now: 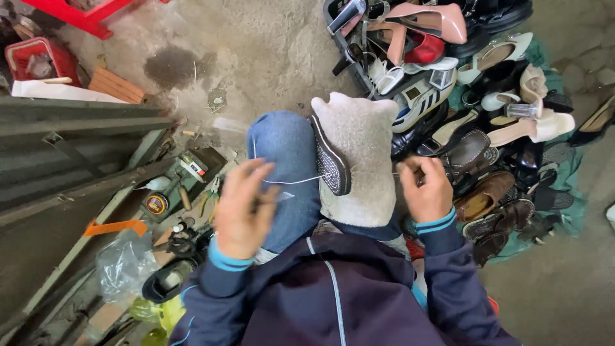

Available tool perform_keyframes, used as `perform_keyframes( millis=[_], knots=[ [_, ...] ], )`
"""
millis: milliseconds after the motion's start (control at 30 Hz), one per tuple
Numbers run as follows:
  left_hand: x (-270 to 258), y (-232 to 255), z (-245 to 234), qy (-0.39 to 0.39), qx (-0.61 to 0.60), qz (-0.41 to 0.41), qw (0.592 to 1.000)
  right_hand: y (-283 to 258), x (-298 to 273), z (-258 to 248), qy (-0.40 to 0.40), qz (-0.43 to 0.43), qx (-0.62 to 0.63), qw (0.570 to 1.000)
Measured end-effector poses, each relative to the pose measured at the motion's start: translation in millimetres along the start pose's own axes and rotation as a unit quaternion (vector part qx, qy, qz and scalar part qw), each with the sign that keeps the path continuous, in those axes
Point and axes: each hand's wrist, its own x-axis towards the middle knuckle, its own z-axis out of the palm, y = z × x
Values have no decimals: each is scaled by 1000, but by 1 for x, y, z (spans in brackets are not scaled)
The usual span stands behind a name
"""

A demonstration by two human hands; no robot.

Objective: Hand-sewing a rubber sole onto a shoe using a needle and thread.

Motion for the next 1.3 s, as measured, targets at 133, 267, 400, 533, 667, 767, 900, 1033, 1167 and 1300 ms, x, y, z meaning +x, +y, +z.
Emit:
perform_keyframes(
  millis=[133,267,400,533,667,767,900,1033,1167,1300],
  knots=[
    [1,16,38,-76,-27,1,997,-46,-3,-18,6,-134,-126,983],
    [-8,8,59,-101,-26,-22,994,-99,-4,-20,4,-197,-32,980],
    [-11,7,60,-130,-84,-70,985,-134,-2,-12,-69,-199,66,975],
    [-17,4,69,-130,-114,-95,980,-113,-10,1,-113,-167,118,972],
    [-10,9,73,-142,-149,-102,973,-90,-5,-2,-107,-101,129,981],
    [-7,11,72,-143,-159,-103,971,-101,-2,-16,-115,-48,148,981],
    [-4,12,70,-138,-172,-113,969,-84,-2,-20,-133,-59,156,977],
    [-8,9,73,-141,-183,-115,966,-105,-1,-35,-127,-80,328,933],
    [-7,12,74,-149,-184,-114,965,-104,-4,-26,-111,-6,628,771],
    [-5,13,77,-143,-185,-114,966,-129,5,-28,-119,-135,332,926]
  ],
)
